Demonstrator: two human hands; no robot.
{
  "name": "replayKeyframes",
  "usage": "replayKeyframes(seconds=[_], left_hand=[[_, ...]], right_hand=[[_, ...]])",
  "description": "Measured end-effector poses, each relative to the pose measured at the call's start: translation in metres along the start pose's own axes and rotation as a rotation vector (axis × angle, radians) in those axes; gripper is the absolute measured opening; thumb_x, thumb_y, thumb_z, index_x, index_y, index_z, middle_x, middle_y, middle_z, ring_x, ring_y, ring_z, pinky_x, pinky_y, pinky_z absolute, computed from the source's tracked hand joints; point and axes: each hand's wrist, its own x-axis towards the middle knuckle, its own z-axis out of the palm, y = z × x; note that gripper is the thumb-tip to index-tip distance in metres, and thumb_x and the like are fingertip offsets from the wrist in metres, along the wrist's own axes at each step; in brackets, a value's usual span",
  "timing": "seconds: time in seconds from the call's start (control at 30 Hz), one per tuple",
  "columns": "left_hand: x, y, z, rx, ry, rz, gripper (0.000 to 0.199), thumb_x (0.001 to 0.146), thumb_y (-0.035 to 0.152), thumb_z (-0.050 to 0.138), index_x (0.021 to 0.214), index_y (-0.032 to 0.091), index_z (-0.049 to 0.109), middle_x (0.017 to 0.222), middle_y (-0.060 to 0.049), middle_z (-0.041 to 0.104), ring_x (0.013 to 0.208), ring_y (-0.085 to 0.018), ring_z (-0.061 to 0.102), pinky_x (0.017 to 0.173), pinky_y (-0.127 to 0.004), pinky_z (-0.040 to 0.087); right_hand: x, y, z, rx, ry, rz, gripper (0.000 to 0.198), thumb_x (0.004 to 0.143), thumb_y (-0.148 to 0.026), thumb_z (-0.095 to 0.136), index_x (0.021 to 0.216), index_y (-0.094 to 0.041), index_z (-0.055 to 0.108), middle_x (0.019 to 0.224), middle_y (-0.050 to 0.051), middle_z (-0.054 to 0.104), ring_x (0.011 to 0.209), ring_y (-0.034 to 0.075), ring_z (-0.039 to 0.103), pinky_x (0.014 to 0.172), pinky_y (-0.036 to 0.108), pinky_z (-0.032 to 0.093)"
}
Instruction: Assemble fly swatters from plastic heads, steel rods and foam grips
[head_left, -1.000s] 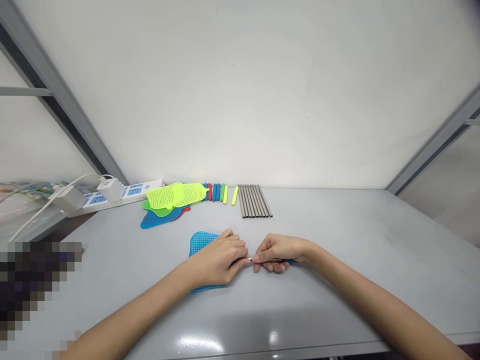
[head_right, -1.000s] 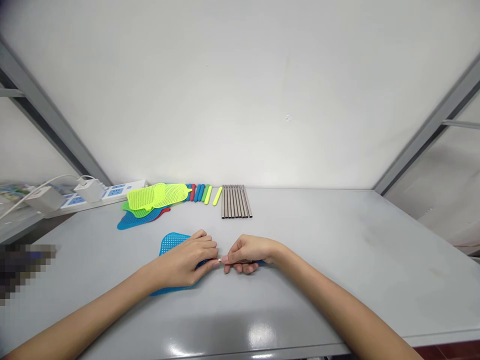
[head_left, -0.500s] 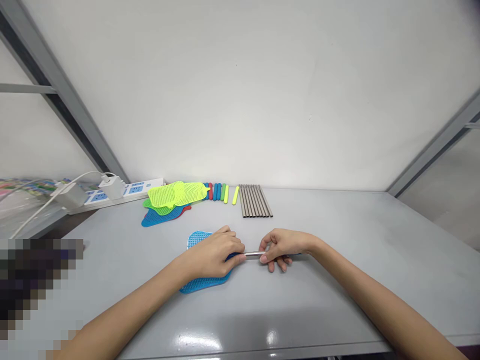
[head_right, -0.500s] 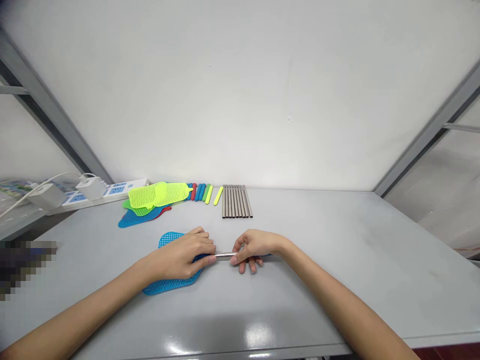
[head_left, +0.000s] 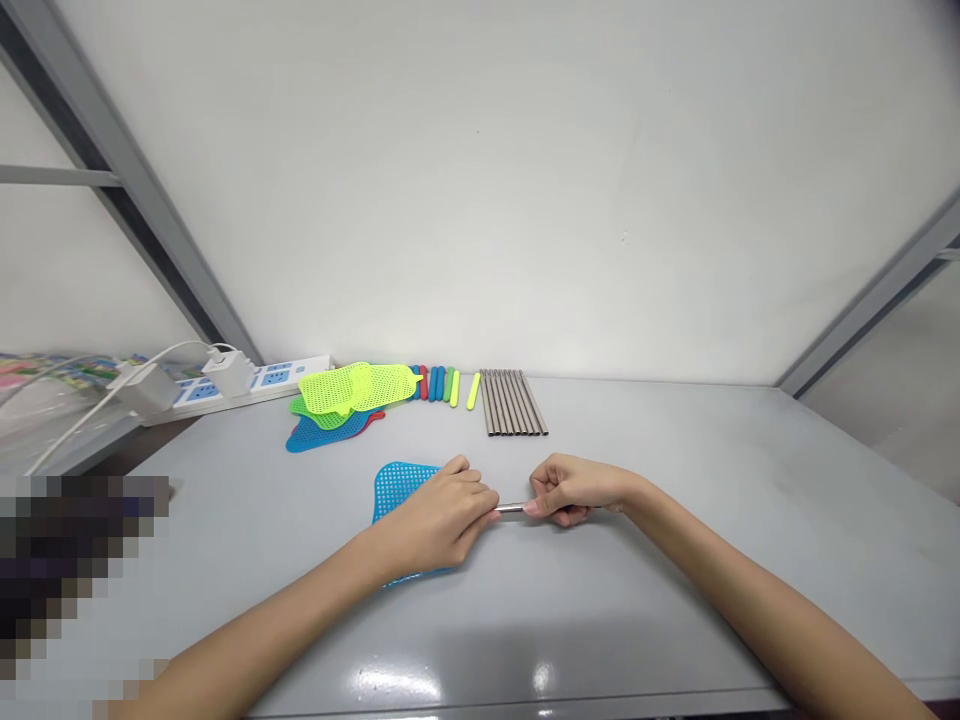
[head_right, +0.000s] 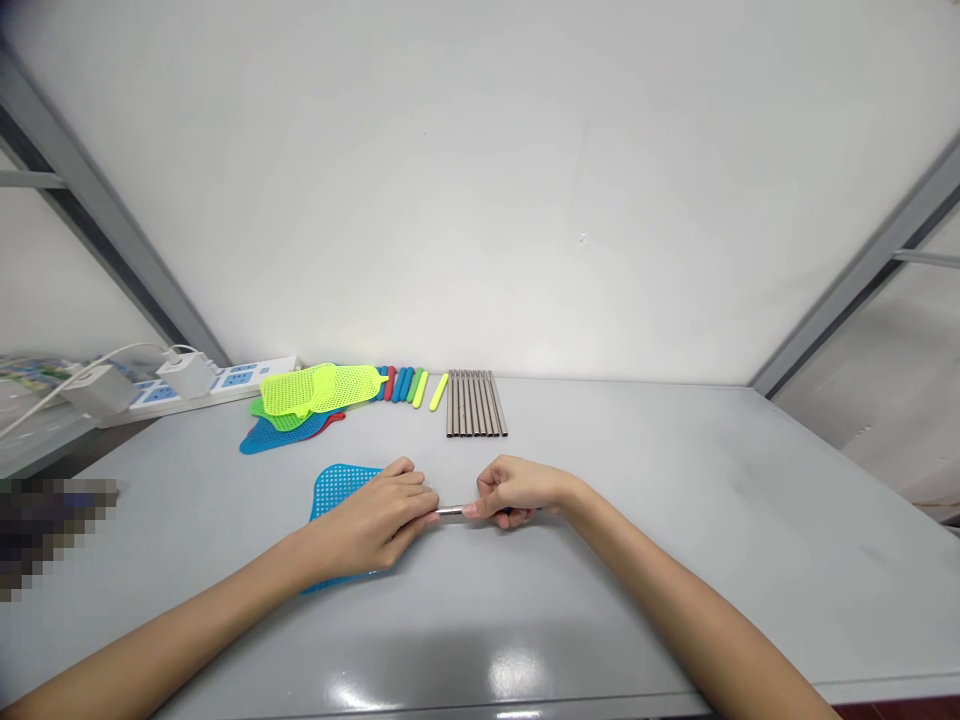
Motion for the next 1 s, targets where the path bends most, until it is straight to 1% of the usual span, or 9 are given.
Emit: replayKeyframes(seconds=[0.13,0.27,0.4,0.57,0.67,0.87,1.0], left_hand=[[0.000,0.003,0.002,0.003,0.008,-0.002,0.024,0.086,0.021,0.030,0.065,0.016,0.041,0.059,0.000,0.048,0.061,-0.013,0.040,0.069,-0.029,0.027],[0.000,0.005,0.003,0.021,0.015,0.016,0.023,0.085,0.020,0.032,0.065,0.016,0.042,0.060,-0.001,0.049,0.062,-0.014,0.041,0.070,-0.030,0.027],[0.000,0.008,0.005,0.053,0.015,0.019,0.022,0.084,0.019,0.032,0.065,0.016,0.042,0.059,-0.001,0.049,0.061,-0.014,0.040,0.070,-0.030,0.027],[0.000,0.013,0.008,0.021,0.021,0.032,0.023,0.085,0.019,0.032,0.064,0.016,0.042,0.058,0.000,0.047,0.059,-0.013,0.040,0.069,-0.029,0.029],[0.000,0.015,0.009,-0.001,0.016,0.032,0.022,0.084,0.019,0.032,0.066,0.016,0.044,0.059,0.000,0.048,0.059,-0.013,0.040,0.068,-0.029,0.029],[-0.001,0.016,0.010,-0.008,-0.001,0.036,0.025,0.085,0.020,0.031,0.067,0.016,0.047,0.059,-0.001,0.048,0.059,-0.013,0.040,0.068,-0.029,0.028],[-0.001,0.014,0.009,-0.019,-0.004,0.025,0.026,0.086,0.022,0.031,0.067,0.016,0.047,0.059,0.000,0.049,0.059,-0.013,0.040,0.068,-0.029,0.028]], right_hand=[[-0.001,-0.002,0.001,0.013,-0.010,0.025,0.036,0.067,-0.041,0.063,0.056,-0.014,0.041,0.043,-0.006,0.045,0.034,0.002,0.030,0.030,0.015,0.018],[0.003,0.001,0.003,0.083,-0.062,0.068,0.034,0.067,-0.041,0.062,0.058,-0.013,0.043,0.042,-0.006,0.043,0.033,0.001,0.029,0.029,0.014,0.013],[0.006,0.002,0.006,0.134,-0.081,0.085,0.031,0.068,-0.038,0.062,0.059,-0.012,0.047,0.044,-0.005,0.044,0.033,0.001,0.031,0.028,0.013,0.013],[0.005,0.000,0.010,0.085,-0.120,0.090,0.034,0.071,-0.042,0.057,0.059,-0.010,0.051,0.039,-0.006,0.040,0.031,0.002,0.030,0.027,0.014,0.013],[0.005,0.001,0.012,0.074,-0.153,0.093,0.037,0.074,-0.044,0.053,0.059,-0.011,0.052,0.036,-0.006,0.037,0.030,0.002,0.027,0.026,0.015,0.012],[0.009,0.001,0.017,0.077,-0.152,0.129,0.035,0.075,-0.042,0.051,0.058,-0.012,0.050,0.035,-0.006,0.036,0.029,0.002,0.024,0.025,0.015,0.012],[0.009,-0.002,0.020,0.090,-0.154,0.129,0.038,0.075,-0.045,0.051,0.058,-0.011,0.051,0.036,-0.007,0.036,0.028,0.002,0.023,0.025,0.015,0.011]])
